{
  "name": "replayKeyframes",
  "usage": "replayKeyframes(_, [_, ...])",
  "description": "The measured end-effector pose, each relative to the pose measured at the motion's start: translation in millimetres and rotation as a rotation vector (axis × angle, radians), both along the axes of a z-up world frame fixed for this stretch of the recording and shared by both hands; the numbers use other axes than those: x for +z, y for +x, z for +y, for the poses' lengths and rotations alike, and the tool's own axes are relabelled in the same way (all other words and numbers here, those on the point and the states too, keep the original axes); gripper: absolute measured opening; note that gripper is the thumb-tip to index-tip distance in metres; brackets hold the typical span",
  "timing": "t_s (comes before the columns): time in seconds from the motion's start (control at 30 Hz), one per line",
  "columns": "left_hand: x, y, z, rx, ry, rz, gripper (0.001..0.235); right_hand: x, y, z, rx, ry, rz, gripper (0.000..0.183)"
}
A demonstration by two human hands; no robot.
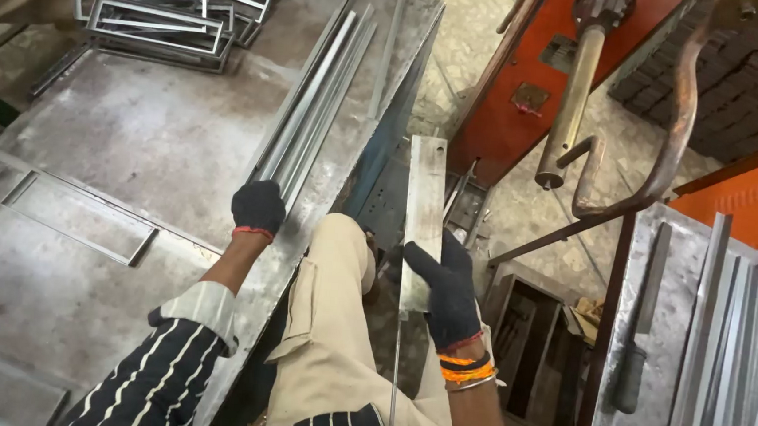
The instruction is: The person picks up rectangular metal frame pieces and metal strips from the workbench, aligns and assembles them into rectangular frames, and operates a foot-press machine to press the frame joints, with occasional sparks visible. Finished frames are stacked on the bench.
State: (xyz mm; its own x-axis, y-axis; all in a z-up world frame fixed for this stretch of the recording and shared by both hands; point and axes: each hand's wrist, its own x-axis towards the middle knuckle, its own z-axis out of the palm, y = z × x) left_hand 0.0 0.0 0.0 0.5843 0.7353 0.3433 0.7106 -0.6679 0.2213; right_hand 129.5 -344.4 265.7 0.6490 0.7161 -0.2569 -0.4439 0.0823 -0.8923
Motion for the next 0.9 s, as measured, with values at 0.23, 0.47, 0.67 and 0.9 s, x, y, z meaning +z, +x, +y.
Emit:
replayKeyframes(0.23, [30,9,-23,0.026,-0.125,0.106,0.036,-17,-5,4,0.031,0.015,-0.018,0.032])
replayKeyframes(0.47, [1,29,-29,0.146,-0.115,0.117,0.058,-26,-4,1,0.014,-0.013,0.001,0.032])
replayKeyframes(0.67, [12,37,-22,0.071,-0.135,0.17,0.065,-34,-2,-2,-0.015,0.001,-0.008,0.031])
replayKeyframes(0.9, [56,37,-10,-0.033,-0.12,0.177,0.022,-29,-4,-2,0.011,0.037,-0.005,0.03])
